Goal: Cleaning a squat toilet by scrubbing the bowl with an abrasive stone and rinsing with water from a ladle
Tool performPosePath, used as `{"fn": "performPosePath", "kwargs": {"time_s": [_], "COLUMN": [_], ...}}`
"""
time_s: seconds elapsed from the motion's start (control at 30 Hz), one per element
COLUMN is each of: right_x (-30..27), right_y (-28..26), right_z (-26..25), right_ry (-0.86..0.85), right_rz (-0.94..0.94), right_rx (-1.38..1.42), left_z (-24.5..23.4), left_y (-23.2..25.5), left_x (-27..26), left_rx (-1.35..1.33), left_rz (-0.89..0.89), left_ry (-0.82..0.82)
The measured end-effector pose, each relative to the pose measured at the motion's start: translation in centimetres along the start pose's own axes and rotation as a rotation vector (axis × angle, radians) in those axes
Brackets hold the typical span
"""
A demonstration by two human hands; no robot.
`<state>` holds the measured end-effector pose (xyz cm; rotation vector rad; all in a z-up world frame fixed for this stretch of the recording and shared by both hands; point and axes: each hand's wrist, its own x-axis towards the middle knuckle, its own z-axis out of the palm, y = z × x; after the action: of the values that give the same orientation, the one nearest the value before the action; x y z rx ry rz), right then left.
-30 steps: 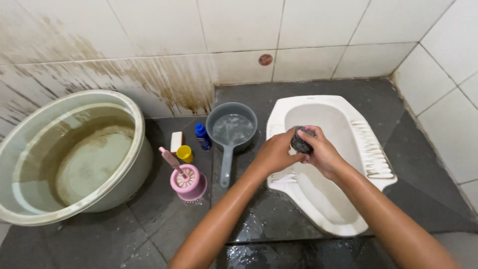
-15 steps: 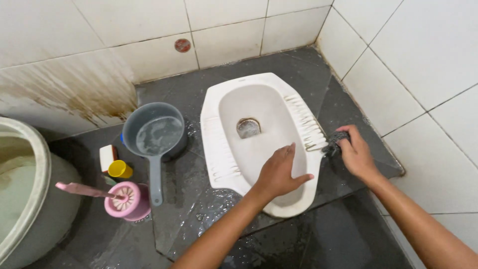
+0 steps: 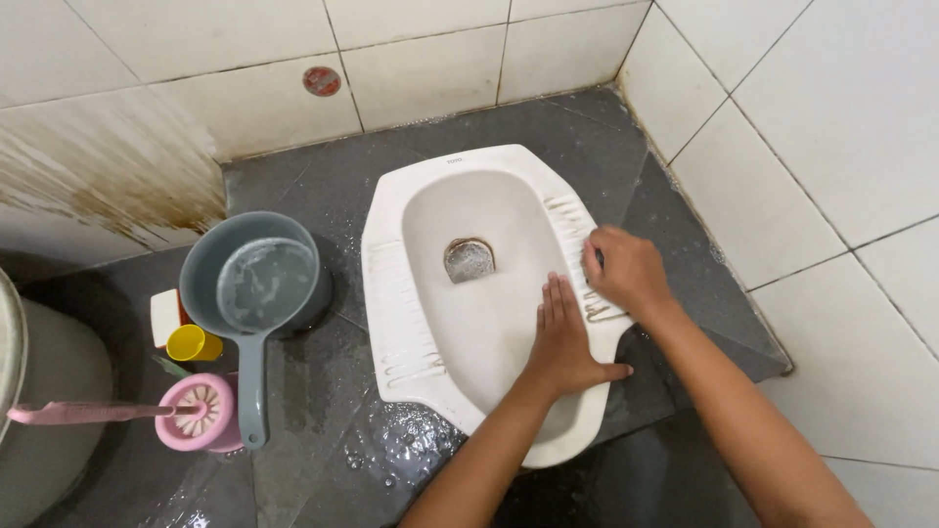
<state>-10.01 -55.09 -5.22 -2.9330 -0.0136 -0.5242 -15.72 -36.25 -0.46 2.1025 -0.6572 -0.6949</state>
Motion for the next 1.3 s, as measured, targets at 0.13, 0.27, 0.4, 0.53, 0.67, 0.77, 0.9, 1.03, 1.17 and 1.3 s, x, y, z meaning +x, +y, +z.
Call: {"fn": "performPosePath", "kwargs": {"time_s": [0.13, 0.27, 0.4, 0.53, 0.67, 0.77, 0.9, 1.03, 1.17, 1.3], "right_x": [-0.7, -3.4, -0.1, 1.9, -3.8, -4.4, 0.7, -0.4, -5.3, -3.6], "right_y": [-0.5, -0.7, 0.7, 0.2, 0.9, 1.4, 3.0, 0.3, 0.4, 2.4], "right_z": [-0.1, -0.6, 2.5, 2.4, 0.7, 0.6, 3.7, 1.8, 0.6, 2.4], "right_ry": [0.042, -0.06, -0.007, 0.097, 0.055, -0.011, 0.017, 0.115, -0.018, -0.106], "right_rz": [-0.006, -0.135, -0.131, -0.033, -0.148, -0.215, -0.151, -0.084, -0.177, -0.167], "right_rx": [-0.083, 0.001, 0.013, -0.057, 0.012, 0.062, -0.045, 0.003, 0.042, 0.045], "left_z": [0.7, 0.7, 0.9, 0.9, 0.8, 0.5, 0.4, 0.7, 0.6, 0.1], "left_y": [-0.6, -0.8, -0.9, -1.2, -1.1, -0.6, -0.8, -1.2, -1.1, -0.2], "left_x": [0.6, 0.9, 1.1, 1.0, 1.0, 0.8, 1.1, 1.0, 1.2, 0.4], "left_rx": [0.011, 0.003, 0.009, -0.013, -0.002, -0.021, 0.011, 0.017, 0.018, 0.014], "left_rz": [0.003, 0.002, -0.011, 0.001, 0.031, 0.023, 0.02, 0.036, 0.056, 0.057], "left_ry": [-0.003, 0.025, 0.012, 0.019, 0.025, 0.015, -0.017, -0.013, 0.016, 0.04]}}
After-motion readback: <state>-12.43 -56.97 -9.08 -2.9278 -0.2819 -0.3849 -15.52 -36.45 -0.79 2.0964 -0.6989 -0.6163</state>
